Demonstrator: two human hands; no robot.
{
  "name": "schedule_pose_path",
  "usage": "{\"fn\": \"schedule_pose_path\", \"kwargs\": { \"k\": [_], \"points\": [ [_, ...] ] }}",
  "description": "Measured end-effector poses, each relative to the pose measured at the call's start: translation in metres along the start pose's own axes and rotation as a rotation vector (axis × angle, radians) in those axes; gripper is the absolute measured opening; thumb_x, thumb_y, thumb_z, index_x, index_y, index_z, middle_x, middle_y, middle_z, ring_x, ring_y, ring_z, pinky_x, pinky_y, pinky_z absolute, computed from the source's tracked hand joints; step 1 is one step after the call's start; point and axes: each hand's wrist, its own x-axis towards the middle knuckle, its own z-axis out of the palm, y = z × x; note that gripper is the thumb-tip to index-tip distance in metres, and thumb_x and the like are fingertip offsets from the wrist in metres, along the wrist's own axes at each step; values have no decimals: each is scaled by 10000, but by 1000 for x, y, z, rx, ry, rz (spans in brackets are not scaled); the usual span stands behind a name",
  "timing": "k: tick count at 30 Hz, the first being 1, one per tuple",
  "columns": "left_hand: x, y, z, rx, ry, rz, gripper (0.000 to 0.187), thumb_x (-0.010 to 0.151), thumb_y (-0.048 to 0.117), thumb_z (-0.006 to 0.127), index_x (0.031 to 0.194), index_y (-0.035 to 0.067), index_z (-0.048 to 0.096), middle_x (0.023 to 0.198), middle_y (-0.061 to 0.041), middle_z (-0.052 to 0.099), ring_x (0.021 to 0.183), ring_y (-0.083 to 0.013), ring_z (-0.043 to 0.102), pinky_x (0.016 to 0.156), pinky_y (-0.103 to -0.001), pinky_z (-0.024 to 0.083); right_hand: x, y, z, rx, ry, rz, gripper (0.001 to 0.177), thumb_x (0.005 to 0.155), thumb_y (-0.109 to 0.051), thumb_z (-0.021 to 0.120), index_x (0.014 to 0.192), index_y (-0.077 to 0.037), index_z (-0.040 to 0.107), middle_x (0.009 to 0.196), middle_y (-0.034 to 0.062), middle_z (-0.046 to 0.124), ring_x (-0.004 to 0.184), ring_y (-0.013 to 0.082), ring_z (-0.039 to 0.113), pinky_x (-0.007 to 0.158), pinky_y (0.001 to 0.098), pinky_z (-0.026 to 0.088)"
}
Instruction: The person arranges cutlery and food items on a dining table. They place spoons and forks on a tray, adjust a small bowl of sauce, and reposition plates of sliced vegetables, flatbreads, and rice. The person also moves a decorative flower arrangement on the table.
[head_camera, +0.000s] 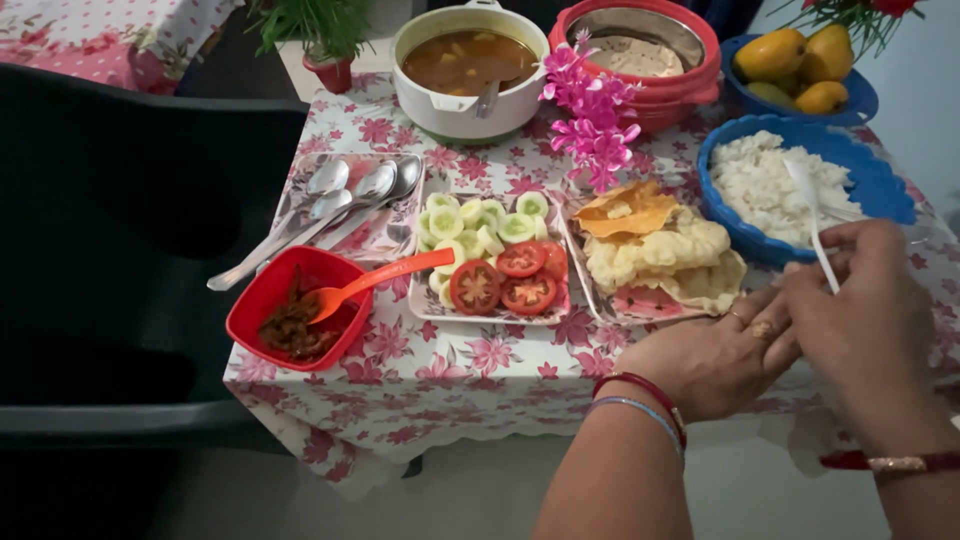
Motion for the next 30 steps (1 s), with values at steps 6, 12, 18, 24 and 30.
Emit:
{"fn": "schedule_pose_path", "kwargs": {
  "k": [6, 12, 18, 24, 30],
  "points": [
    [0, 4, -5, 53, -156, -41, 446, 929, 210, 489, 1323, 9, 547, 1477, -249, 535, 1383, -381, 535, 1010, -389, 565, -11, -13, 8, -179, 1, -114, 275, 940, -159, 724, 1170, -70, 602, 984, 141, 658, 919, 385, 661, 773, 526, 516],
    [-10, -9, 38, -176, -45, -77, 510, 923, 248, 526, 1358, -16, 555, 1360, -274, 586, 1221, -364, 647, 998, -428, 585, -15, -12, 18, -223, 18, -161, 300, 963, -145, 679, 1224, -40, 575, 1108, 177, 633, 977, 412, 647, 808, 535, 515],
    [-8, -10, 17, -302, -67, -136, 483, 925, 256, 528, 1336, 4, 565, 1378, -306, 574, 1105, -388, 669, 872, -440, 585, -14, -19, 25, -270, 75, -149, 336, 923, -102, 668, 1233, -16, 573, 1103, 211, 621, 954, 439, 635, 804, 546, 506],
    [-23, -28, 25, -297, -50, -112, 449, 938, 254, 530, 1322, 27, 577, 1369, -280, 596, 1137, -384, 676, 876, -442, 585, -18, -11, 33, -236, 89, -141, 293, 944, -84, 646, 1213, -5, 564, 1046, 223, 605, 918, 441, 619, 823, 554, 496],
    [-17, -12, 49, -325, -10, -34, 415, 950, 251, 533, 1309, 49, 588, 1360, -255, 618, 1170, -380, 684, 881, -444, 586, -30, 0, 23, -175, 127, -235, 317, 943, -90, 621, 1242, 9, 576, 1053, 263, 599, 943, 470, 603, 825, 560, 487]
  ]
}}
